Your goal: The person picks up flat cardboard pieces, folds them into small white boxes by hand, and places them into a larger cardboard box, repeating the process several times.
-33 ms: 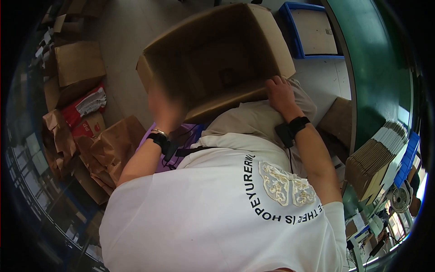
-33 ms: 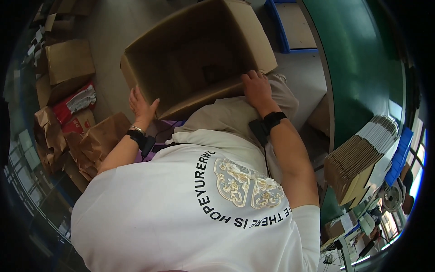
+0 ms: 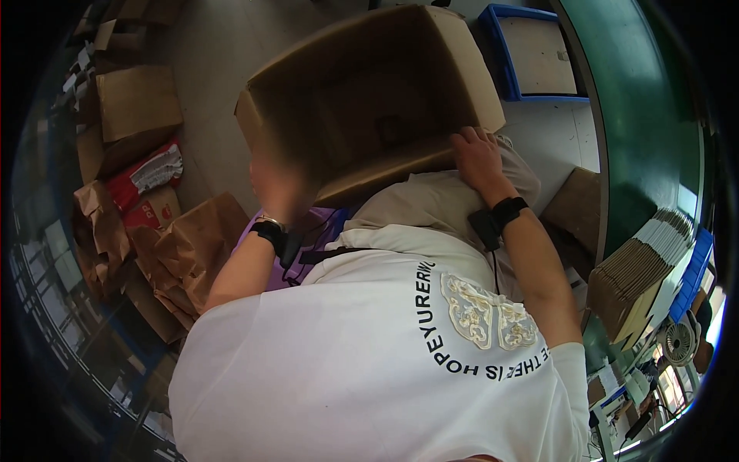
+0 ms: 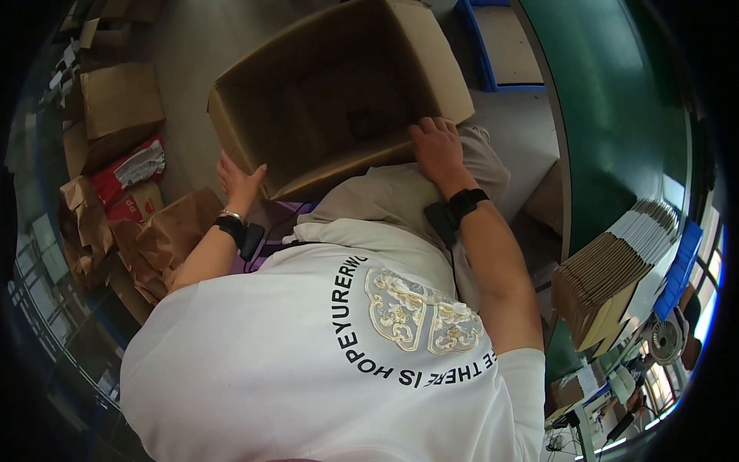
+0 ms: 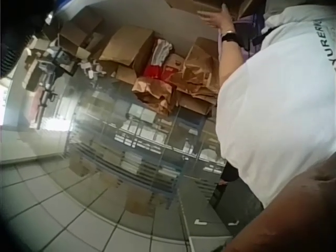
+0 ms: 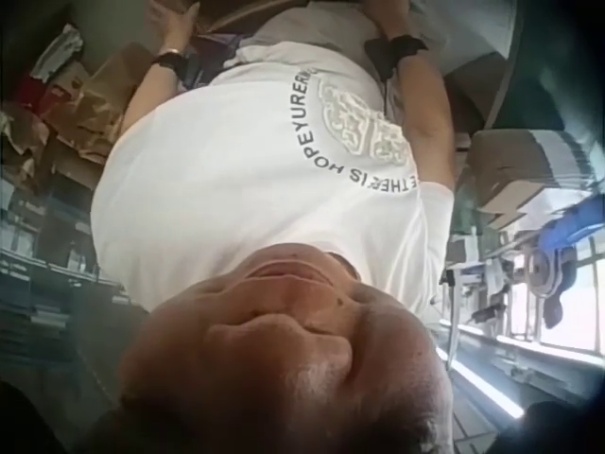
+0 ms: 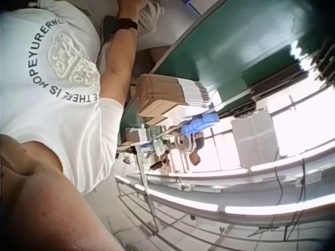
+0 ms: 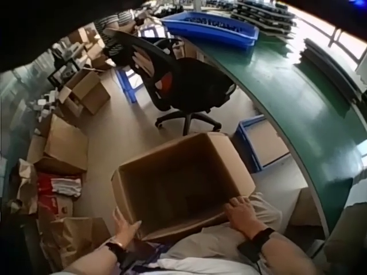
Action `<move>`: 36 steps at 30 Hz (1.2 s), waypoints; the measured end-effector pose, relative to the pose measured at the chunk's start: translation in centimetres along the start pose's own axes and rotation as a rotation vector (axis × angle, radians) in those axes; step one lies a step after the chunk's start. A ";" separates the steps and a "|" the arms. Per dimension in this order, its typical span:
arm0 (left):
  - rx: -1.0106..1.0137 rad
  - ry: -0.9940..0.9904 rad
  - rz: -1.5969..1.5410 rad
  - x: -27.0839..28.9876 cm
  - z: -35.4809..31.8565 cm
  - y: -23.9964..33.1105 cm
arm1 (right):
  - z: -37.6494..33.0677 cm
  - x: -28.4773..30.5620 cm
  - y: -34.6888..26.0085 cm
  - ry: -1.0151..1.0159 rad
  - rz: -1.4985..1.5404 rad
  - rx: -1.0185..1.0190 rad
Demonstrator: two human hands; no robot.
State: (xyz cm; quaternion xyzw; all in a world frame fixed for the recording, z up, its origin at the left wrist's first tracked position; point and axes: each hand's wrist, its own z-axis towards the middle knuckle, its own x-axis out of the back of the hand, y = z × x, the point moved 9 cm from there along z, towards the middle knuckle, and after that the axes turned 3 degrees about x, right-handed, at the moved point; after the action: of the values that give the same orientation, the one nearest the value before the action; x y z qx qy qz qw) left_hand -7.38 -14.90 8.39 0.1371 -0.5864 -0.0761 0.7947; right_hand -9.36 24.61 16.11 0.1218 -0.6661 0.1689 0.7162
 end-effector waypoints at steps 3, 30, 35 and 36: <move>0.539 -0.336 -0.395 -7.1 0.0 -4.9 | 0.1 -1.0 0.4 -0.160 -0.022 0.055; -0.459 -1.027 0.388 -6.5 -4.1 7.4 | -9.6 19.1 12.3 0.162 -0.196 -0.296; -0.718 -1.168 0.646 -11.8 -5.6 8.9 | -9.2 18.7 11.3 0.168 -0.159 -0.273; -0.719 -1.168 0.646 -12.0 -5.7 9.1 | -9.1 18.5 11.2 0.173 -0.148 -0.261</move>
State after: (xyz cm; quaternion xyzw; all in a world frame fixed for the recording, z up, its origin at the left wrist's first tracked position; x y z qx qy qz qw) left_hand -5.97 -2.10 -1.34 -0.3717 -0.8620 -0.0863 0.3336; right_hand -4.55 39.96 33.21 0.0614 -0.6076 0.0376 0.7910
